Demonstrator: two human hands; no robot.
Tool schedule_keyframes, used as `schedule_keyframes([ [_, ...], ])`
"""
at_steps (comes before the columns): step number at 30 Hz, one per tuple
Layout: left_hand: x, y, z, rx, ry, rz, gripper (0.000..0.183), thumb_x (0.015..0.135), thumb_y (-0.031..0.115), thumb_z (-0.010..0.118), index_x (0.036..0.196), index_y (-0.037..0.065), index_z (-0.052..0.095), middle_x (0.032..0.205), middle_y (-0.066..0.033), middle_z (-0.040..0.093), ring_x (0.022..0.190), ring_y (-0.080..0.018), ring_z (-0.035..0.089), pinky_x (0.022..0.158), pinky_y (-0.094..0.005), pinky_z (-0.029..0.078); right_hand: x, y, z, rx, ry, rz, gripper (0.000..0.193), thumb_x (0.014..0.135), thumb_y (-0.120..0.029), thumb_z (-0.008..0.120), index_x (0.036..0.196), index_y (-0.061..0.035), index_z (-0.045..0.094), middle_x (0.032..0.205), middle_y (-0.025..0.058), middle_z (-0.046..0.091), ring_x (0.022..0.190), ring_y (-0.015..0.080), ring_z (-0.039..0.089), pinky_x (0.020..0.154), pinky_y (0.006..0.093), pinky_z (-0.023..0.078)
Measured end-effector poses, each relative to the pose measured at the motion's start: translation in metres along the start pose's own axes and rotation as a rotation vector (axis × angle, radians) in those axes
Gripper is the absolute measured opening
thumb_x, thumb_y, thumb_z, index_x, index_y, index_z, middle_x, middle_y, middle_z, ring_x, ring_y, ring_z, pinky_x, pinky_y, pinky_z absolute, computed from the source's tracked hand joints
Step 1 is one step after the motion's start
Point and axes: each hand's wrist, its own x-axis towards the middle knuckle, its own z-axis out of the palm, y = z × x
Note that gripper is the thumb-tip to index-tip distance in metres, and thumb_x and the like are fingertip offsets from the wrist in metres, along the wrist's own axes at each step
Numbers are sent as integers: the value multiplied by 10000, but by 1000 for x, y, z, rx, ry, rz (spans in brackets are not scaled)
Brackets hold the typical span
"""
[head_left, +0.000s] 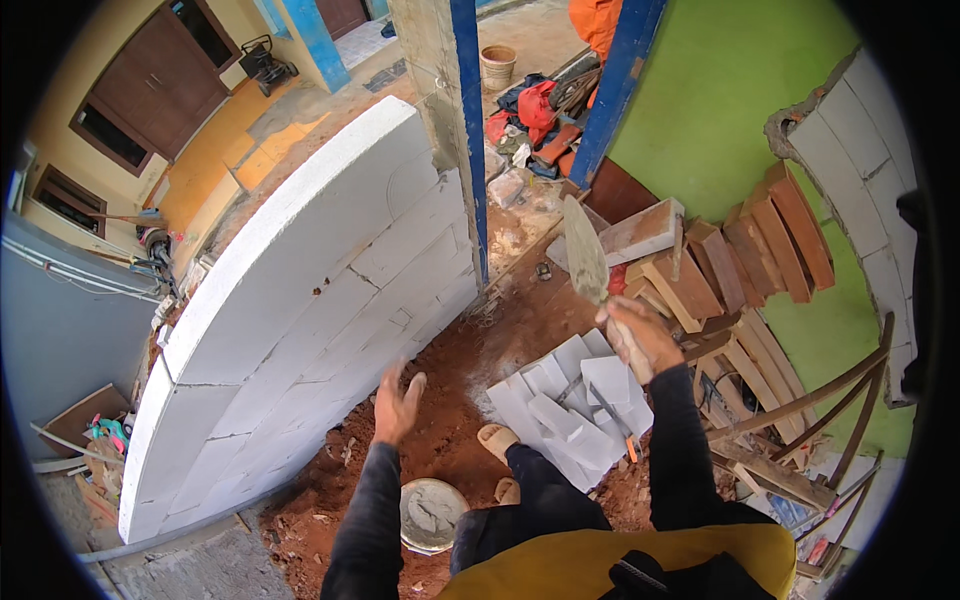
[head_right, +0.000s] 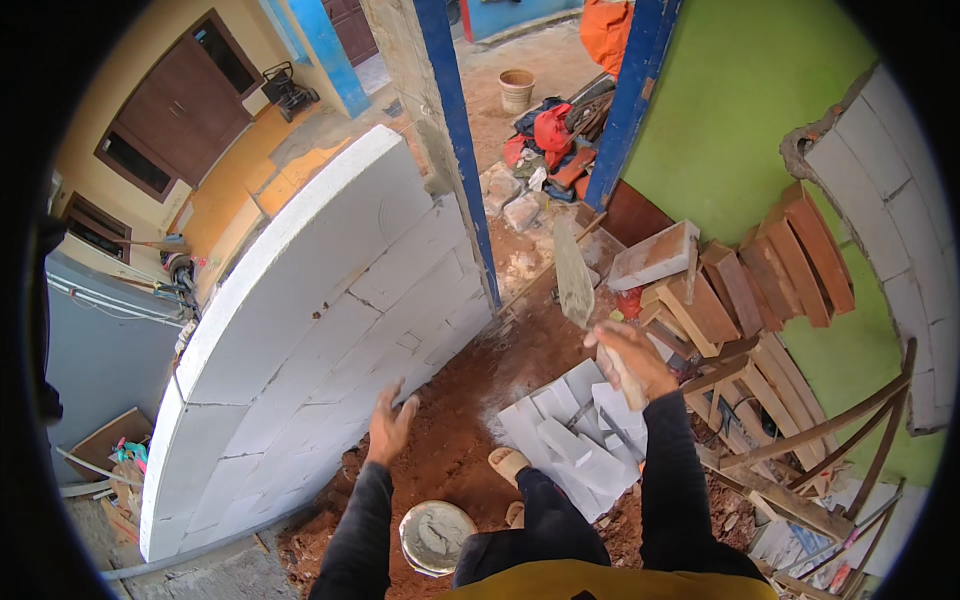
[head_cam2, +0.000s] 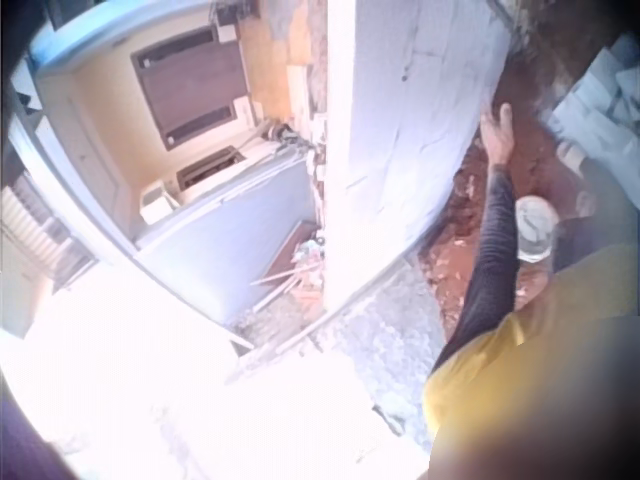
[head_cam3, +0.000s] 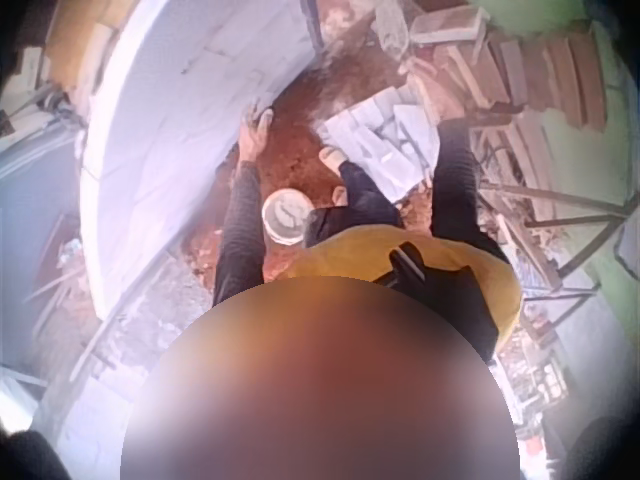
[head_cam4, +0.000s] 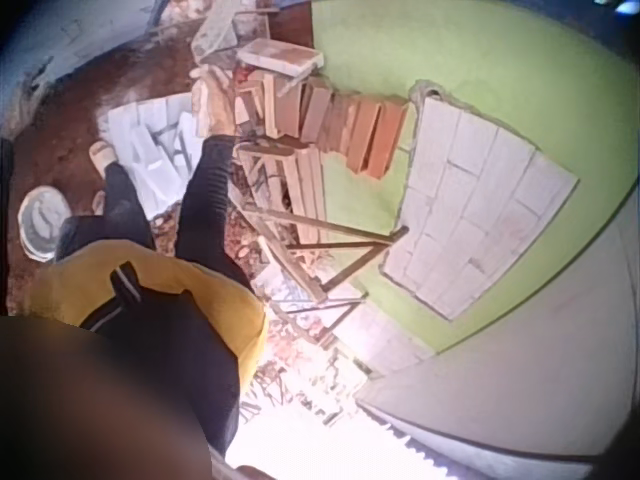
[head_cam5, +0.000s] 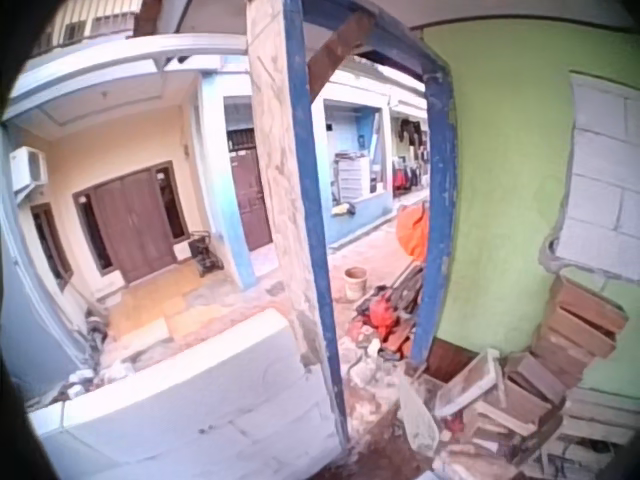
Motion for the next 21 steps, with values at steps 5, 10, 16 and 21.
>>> schedule_keyframes([
  [5, 261, 119, 99, -333, -105, -12, 707, 1016, 298, 654, 1611, 9, 404, 1625, -255, 450, 1500, -391, 452, 1187, -505, 419, -99, 141, 23, 187, 138, 302, 223, 1025, -282, 697, 939, -76, 691, 629, 5, 549, 448, 108, 501, 419, 282, 422],
  [10, 338, 131, 180, -720, -101, -410, 634, 1023, 243, 656, 1557, -2, 416, 1610, -209, 436, 1452, -375, 450, 1163, -520, 406, -190, 247, 26, 113, 364, 634, 230, 1006, -250, 717, 944, -33, 672, 669, 27, 588, 483, 134, 550, 457, 314, 461],
  [16, 375, 85, 228, -644, 331, -200, 373, 976, 114, 679, 1314, -2, 574, 1172, -138, 693, 996, -229, 664, 855, -382, 532, -254, 317, 23, 118, 487, 681, 251, 1008, -220, 687, 843, -47, 611, 595, 50, 566, 439, 167, 543, 413, 339, 453],
  [21, 381, 64, 218, -503, 352, -36, 127, 951, 72, 666, 1060, 9, 685, 901, -72, 735, 808, -171, 665, 758, -319, 527, -264, 349, 22, 142, 515, 711, 230, 988, -210, 722, 864, -39, 631, 604, 52, 583, 448, 167, 570, 416, 334, 475],
])
